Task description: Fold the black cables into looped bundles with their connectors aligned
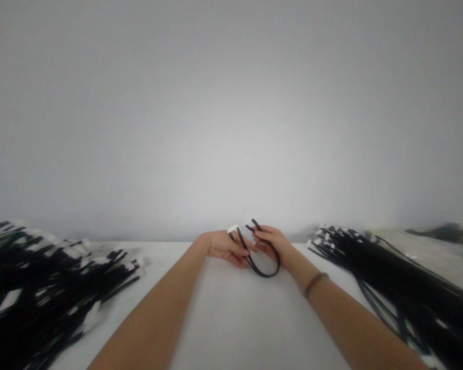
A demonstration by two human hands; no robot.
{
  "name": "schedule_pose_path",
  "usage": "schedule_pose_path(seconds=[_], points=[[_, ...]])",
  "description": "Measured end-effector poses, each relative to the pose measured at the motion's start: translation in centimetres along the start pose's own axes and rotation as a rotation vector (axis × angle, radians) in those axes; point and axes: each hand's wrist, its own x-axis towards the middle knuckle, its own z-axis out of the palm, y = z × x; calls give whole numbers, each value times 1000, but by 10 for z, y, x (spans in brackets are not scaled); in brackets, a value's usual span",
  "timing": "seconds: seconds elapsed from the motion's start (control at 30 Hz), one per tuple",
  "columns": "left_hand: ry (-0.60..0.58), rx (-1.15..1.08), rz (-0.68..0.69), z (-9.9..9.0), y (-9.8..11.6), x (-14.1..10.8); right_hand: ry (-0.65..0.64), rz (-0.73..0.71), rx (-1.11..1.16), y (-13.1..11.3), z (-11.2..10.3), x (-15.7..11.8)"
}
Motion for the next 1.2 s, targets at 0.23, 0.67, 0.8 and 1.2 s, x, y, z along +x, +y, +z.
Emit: schedule_pose_path(seconds=[0.23,0.67,0.8,1.2], points=[[77,-94,94,-3,-6,4,5,51,164,0,-6,2],[34,2,101,0,-2,6,-57,-42,-344,1,10,-2],[2,84,50,2,0,9,-87,-85,-382,1,16,-6],[31,149,2,5,3,10,-7,-31,-248,4,27,-6]])
